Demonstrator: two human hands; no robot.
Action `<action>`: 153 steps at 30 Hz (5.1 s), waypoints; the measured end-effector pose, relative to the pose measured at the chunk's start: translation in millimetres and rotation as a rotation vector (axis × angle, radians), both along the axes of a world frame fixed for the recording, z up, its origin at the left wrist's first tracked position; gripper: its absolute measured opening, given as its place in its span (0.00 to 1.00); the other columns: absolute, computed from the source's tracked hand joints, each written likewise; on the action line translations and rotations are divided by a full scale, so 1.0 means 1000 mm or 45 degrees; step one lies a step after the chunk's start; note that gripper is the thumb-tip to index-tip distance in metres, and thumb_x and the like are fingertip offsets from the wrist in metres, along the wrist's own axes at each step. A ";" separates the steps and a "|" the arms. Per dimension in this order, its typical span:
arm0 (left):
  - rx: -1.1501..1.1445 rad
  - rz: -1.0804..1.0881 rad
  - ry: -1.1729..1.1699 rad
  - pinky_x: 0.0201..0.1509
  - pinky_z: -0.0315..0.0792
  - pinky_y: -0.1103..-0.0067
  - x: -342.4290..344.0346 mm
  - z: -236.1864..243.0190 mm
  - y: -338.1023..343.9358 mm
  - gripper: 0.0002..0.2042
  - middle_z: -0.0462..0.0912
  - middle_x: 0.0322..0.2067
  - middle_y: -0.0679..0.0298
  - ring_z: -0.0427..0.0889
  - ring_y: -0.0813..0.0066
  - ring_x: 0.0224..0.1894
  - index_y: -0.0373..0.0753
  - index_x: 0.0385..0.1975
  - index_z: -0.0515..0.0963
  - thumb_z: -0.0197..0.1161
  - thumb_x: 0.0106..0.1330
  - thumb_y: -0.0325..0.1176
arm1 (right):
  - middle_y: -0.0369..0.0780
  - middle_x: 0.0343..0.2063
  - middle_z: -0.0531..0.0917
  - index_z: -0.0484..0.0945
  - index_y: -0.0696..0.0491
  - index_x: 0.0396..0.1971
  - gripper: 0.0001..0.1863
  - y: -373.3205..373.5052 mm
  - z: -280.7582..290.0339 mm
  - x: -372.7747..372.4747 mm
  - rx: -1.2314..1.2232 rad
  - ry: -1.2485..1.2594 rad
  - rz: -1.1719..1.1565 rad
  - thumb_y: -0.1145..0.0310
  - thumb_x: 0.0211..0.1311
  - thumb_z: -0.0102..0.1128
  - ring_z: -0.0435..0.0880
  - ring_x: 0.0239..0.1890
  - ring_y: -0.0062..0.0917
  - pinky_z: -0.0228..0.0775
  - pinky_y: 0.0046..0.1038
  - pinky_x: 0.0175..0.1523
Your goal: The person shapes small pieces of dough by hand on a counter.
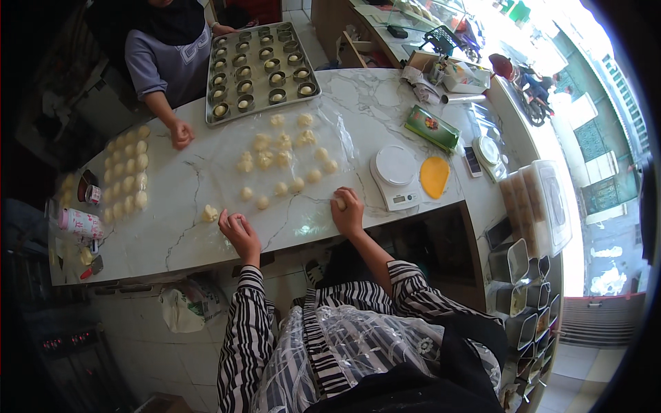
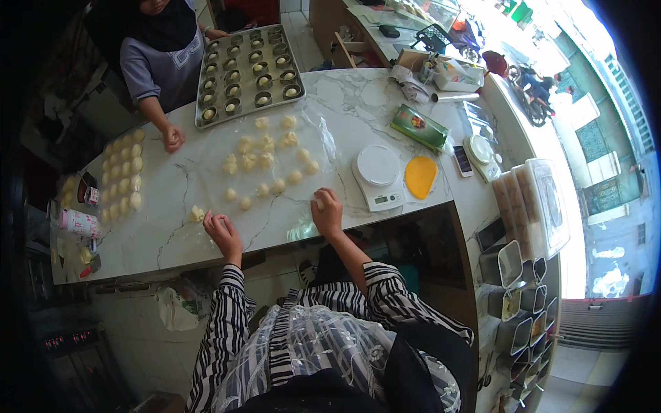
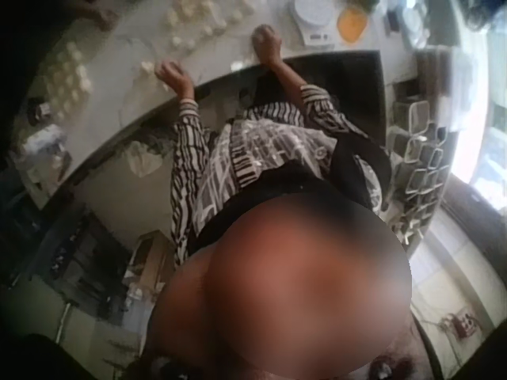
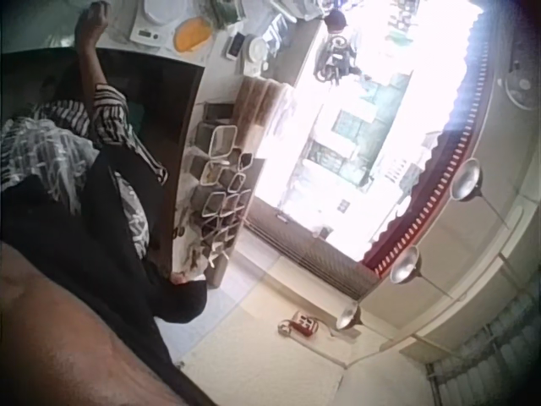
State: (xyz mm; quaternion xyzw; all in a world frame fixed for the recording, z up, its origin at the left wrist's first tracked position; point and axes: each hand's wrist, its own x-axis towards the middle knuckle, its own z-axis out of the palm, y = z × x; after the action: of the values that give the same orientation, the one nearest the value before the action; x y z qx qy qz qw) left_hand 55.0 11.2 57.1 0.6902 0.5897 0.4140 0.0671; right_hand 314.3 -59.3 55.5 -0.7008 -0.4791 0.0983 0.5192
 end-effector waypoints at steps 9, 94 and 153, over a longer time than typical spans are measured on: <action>0.021 0.004 -0.049 0.60 0.61 0.62 0.002 0.001 0.005 0.04 0.63 0.54 0.46 0.64 0.49 0.58 0.35 0.37 0.69 0.53 0.64 0.24 | 0.45 0.40 0.81 0.77 0.57 0.45 0.25 -0.003 0.014 0.008 -0.140 0.144 0.126 0.73 0.43 0.71 0.82 0.43 0.35 0.73 0.32 0.49; -0.462 0.487 0.439 0.42 0.72 0.58 -0.049 0.056 -0.015 0.25 0.74 0.45 0.57 0.72 0.52 0.48 0.39 0.49 0.69 0.67 0.54 0.41 | 0.42 0.35 0.79 0.73 0.54 0.49 0.28 0.149 0.063 -0.213 -0.659 -0.236 1.003 0.48 0.56 0.62 0.75 0.50 0.37 0.70 0.41 0.46; -0.211 0.293 0.508 0.66 0.53 0.54 -0.035 0.006 0.010 0.17 0.65 0.62 0.57 0.61 0.56 0.65 0.44 0.54 0.69 0.54 0.64 0.32 | 0.46 0.37 0.81 0.80 0.56 0.38 0.13 0.004 0.005 -0.015 -0.005 -0.007 0.508 0.79 0.50 0.61 0.79 0.43 0.43 0.73 0.35 0.46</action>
State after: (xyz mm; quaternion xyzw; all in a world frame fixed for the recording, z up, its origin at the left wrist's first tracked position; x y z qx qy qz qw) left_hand 20.4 20.9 62.8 0.6787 0.6980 0.2247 -0.0418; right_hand 299.7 -54.9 60.5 -0.5934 -0.6098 0.1982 0.4866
